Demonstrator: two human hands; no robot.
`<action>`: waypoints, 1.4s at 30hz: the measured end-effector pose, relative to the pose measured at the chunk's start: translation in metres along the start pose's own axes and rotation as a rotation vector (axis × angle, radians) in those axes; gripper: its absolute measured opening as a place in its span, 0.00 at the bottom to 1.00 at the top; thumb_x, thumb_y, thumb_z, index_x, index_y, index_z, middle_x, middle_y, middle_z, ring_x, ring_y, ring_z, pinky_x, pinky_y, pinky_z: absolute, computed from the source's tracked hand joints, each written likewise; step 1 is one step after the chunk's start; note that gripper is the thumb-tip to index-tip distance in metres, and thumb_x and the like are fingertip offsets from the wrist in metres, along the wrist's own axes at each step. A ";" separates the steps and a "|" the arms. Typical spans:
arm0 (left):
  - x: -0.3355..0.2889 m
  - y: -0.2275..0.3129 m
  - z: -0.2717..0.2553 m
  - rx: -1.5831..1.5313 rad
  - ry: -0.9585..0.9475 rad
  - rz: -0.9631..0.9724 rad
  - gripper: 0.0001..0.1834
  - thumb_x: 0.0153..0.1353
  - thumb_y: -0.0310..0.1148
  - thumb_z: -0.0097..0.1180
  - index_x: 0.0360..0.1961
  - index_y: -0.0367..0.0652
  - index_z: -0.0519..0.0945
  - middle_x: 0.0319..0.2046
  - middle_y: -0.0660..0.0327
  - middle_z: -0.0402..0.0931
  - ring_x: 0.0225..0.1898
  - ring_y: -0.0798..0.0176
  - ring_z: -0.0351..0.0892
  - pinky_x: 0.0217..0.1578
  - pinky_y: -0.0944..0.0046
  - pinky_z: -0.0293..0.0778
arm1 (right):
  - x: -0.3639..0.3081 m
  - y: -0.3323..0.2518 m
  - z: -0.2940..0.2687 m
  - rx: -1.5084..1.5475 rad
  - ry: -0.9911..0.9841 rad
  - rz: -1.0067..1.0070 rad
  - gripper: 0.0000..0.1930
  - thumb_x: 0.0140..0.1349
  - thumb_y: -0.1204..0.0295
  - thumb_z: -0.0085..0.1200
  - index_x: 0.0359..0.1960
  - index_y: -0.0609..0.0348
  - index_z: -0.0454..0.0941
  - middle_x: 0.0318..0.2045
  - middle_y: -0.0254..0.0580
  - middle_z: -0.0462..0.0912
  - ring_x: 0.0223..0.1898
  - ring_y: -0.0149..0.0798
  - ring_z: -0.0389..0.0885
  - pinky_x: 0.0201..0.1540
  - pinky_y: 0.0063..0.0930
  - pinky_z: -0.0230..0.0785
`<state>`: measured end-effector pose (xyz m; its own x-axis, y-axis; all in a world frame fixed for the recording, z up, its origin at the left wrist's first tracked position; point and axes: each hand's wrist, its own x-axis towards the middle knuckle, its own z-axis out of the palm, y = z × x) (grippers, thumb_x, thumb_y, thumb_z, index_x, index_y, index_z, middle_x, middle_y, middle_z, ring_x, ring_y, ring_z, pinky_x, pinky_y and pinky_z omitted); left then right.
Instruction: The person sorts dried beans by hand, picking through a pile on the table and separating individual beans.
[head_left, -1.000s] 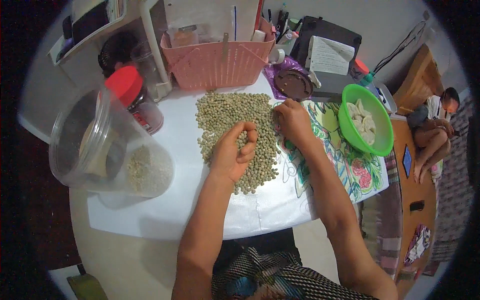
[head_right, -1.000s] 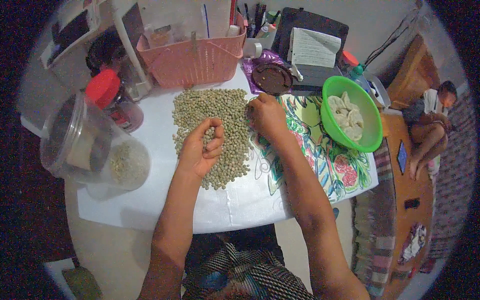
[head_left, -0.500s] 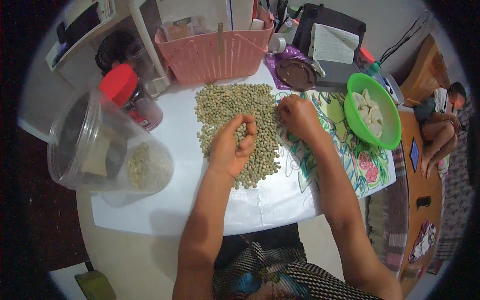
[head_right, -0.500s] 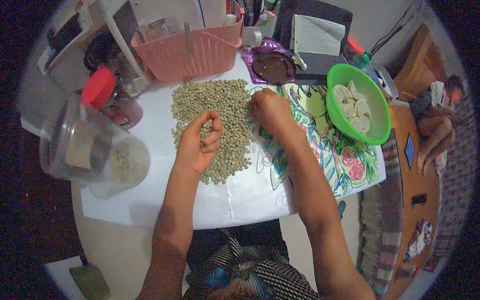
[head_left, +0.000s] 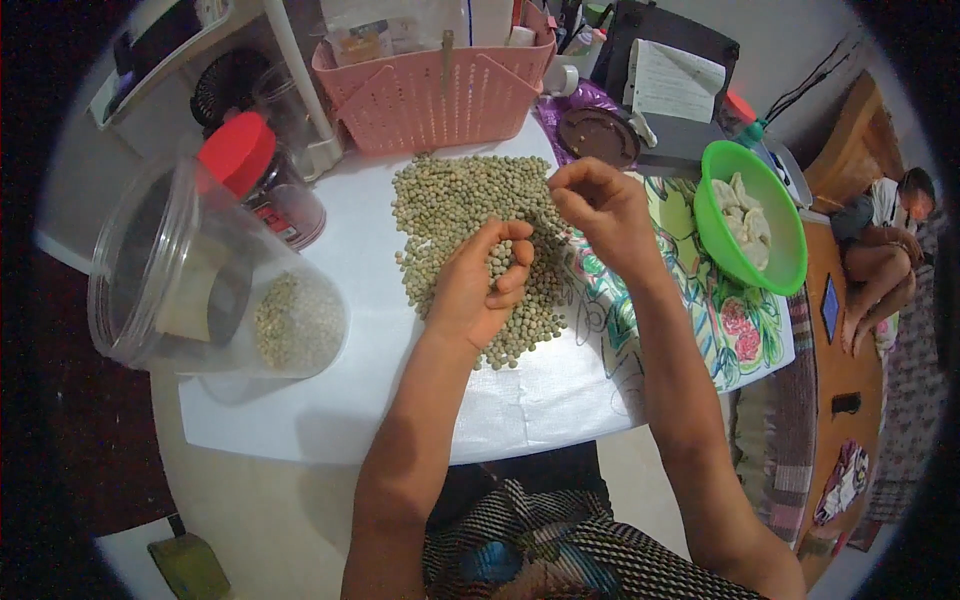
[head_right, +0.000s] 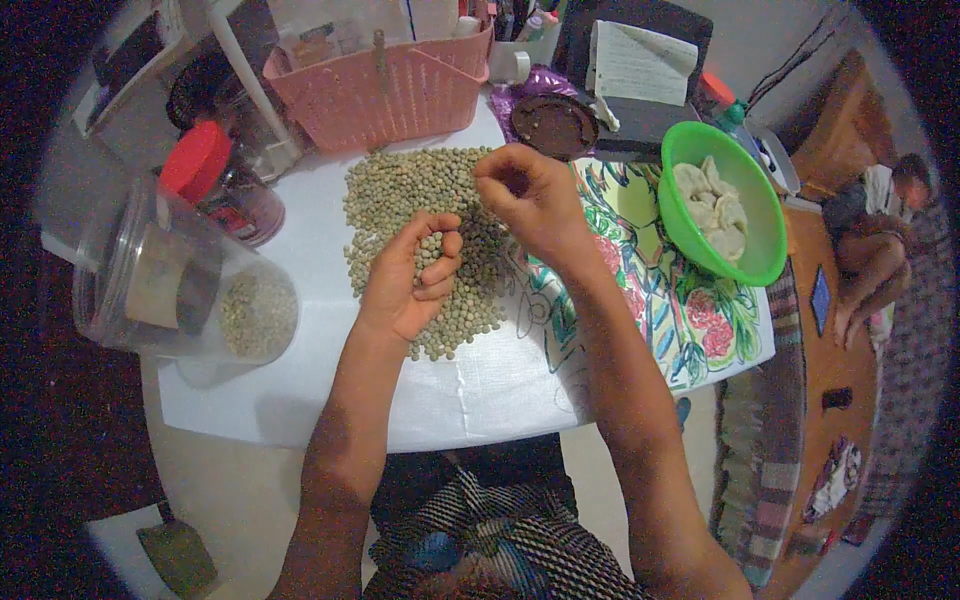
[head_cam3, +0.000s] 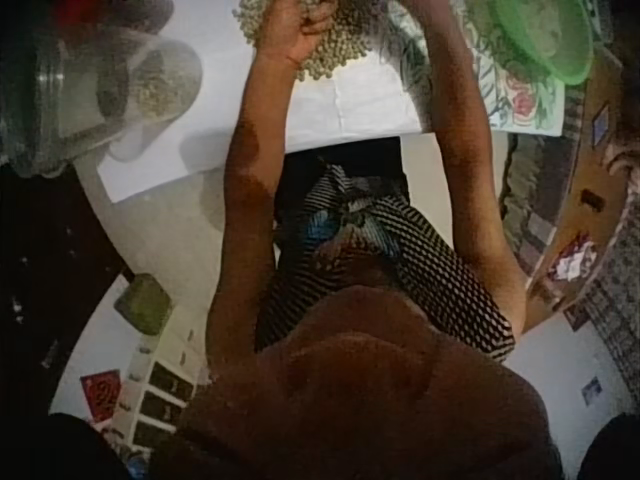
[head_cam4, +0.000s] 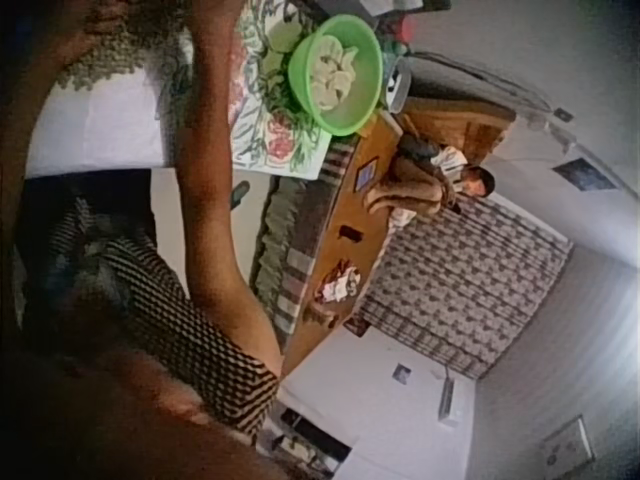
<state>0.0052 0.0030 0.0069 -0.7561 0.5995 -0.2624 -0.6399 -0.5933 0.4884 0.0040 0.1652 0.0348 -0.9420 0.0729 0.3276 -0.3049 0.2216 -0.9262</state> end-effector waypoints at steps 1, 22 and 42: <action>0.000 -0.001 -0.001 -0.014 -0.026 0.016 0.13 0.60 0.39 0.39 0.33 0.39 0.69 0.23 0.62 0.66 0.14 0.76 0.57 0.09 0.81 0.48 | -0.004 -0.007 0.008 0.001 0.001 0.002 0.03 0.49 0.78 0.51 0.27 0.63 0.72 0.22 0.33 0.74 0.24 0.22 0.72 0.26 0.15 0.64; 0.003 0.002 -0.004 -0.085 -0.028 0.003 0.08 0.60 0.35 0.40 0.33 0.42 0.68 0.21 0.66 0.62 0.14 0.79 0.55 0.07 0.82 0.48 | -0.003 0.030 -0.061 -0.276 0.405 -0.028 0.07 0.49 0.74 0.52 0.30 0.65 0.75 0.21 0.33 0.76 0.22 0.23 0.70 0.27 0.17 0.64; 0.001 0.001 0.000 -0.073 0.021 -0.006 0.08 0.60 0.33 0.41 0.34 0.41 0.68 0.23 0.66 0.62 0.14 0.79 0.55 0.08 0.81 0.48 | -0.006 0.055 -0.035 -1.025 0.163 -0.196 0.08 0.47 0.73 0.49 0.31 0.53 0.76 0.28 0.45 0.72 0.32 0.46 0.73 0.31 0.35 0.66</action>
<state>0.0034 0.0033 0.0071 -0.7543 0.5923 -0.2831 -0.6523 -0.6278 0.4247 -0.0022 0.2113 -0.0117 -0.8357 0.0605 0.5459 -0.1135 0.9535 -0.2794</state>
